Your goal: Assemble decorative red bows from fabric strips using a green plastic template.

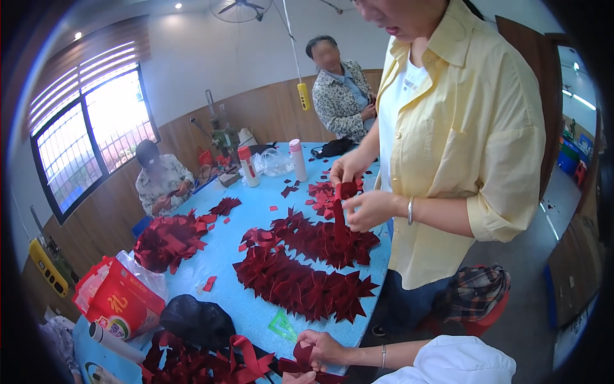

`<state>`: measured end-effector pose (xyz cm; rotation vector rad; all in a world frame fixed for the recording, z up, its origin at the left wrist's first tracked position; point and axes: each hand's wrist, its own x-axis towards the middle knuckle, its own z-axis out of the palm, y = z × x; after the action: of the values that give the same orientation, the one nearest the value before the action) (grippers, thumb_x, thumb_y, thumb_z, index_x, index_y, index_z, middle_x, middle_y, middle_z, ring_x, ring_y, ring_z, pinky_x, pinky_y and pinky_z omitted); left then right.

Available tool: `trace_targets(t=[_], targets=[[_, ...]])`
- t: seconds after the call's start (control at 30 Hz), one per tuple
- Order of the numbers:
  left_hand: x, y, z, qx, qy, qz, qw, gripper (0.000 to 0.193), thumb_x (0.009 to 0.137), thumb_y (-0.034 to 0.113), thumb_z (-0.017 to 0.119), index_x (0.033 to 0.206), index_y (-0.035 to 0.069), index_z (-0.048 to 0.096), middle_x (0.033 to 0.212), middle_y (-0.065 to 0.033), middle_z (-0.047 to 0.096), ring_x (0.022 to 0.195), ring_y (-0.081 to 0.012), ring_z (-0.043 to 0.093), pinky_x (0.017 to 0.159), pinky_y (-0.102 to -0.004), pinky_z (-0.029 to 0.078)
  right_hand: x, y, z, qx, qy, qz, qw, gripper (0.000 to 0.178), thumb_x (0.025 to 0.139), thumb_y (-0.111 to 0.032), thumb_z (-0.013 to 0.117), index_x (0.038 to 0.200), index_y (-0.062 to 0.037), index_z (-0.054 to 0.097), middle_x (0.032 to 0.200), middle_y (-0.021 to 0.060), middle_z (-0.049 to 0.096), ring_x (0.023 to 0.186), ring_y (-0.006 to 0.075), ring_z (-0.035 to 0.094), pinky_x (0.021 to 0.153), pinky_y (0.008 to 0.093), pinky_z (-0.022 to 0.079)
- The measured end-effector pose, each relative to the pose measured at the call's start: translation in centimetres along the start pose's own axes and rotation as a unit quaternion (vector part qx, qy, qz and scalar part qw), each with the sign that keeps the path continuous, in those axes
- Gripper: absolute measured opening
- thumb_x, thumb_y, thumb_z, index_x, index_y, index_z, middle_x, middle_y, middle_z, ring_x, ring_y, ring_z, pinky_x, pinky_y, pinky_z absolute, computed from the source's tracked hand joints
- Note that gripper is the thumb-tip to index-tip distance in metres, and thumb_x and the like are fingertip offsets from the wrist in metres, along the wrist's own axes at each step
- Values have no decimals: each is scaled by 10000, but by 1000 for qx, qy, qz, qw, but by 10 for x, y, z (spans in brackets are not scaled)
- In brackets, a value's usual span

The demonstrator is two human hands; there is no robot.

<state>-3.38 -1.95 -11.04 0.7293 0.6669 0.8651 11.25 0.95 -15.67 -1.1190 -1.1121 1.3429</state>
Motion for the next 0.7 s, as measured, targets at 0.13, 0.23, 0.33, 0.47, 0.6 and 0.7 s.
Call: trace_targets(t=[0.13,0.23,0.33,0.47,0.6,0.7], targets=[[3,-6,-2,11,3,6,1000,103,775,88,639,854,27,616,667,24,576,433,-25,410,355,-165,243,2,6,-1,-12,9,-17,1000,158,836,-46,494,986,1,475,719,54,625,548,86,592,513,226,482],[1,-3,-7,23,-8,-3,1000,111,778,86,633,873,32,614,680,26,580,444,-22,414,360,-165,240,0,11,0,-3,3,-10,1000,171,818,-30,498,984,3,473,718,57,624,556,87,594,517,229,486],[3,0,-6,41,-44,-27,998,117,775,82,633,881,34,616,699,25,586,472,-24,435,383,-167,262,1,17,-4,17,-4,0,1000,183,803,-21,505,981,5,472,718,60,625,562,88,596,523,231,487],[-3,-1,-4,5,-37,-28,999,75,776,79,632,828,26,627,708,24,585,537,-46,476,441,-170,309,7,24,0,-42,10,-79,996,222,916,-203,500,1032,-14,501,749,39,637,502,56,535,502,211,451],[1,-1,-16,309,-99,203,924,97,779,85,630,842,11,623,750,7,597,601,-79,512,503,-194,360,6,22,-3,-33,-4,-40,999,224,915,-196,496,1038,-9,494,757,46,639,488,57,532,483,210,452],[1,-1,-26,276,-61,35,959,144,780,85,629,896,3,606,799,-21,609,624,-107,533,528,-222,390,3,17,-4,12,-33,-5,999,227,917,-198,492,1039,-6,492,756,49,640,483,56,530,476,212,452]])
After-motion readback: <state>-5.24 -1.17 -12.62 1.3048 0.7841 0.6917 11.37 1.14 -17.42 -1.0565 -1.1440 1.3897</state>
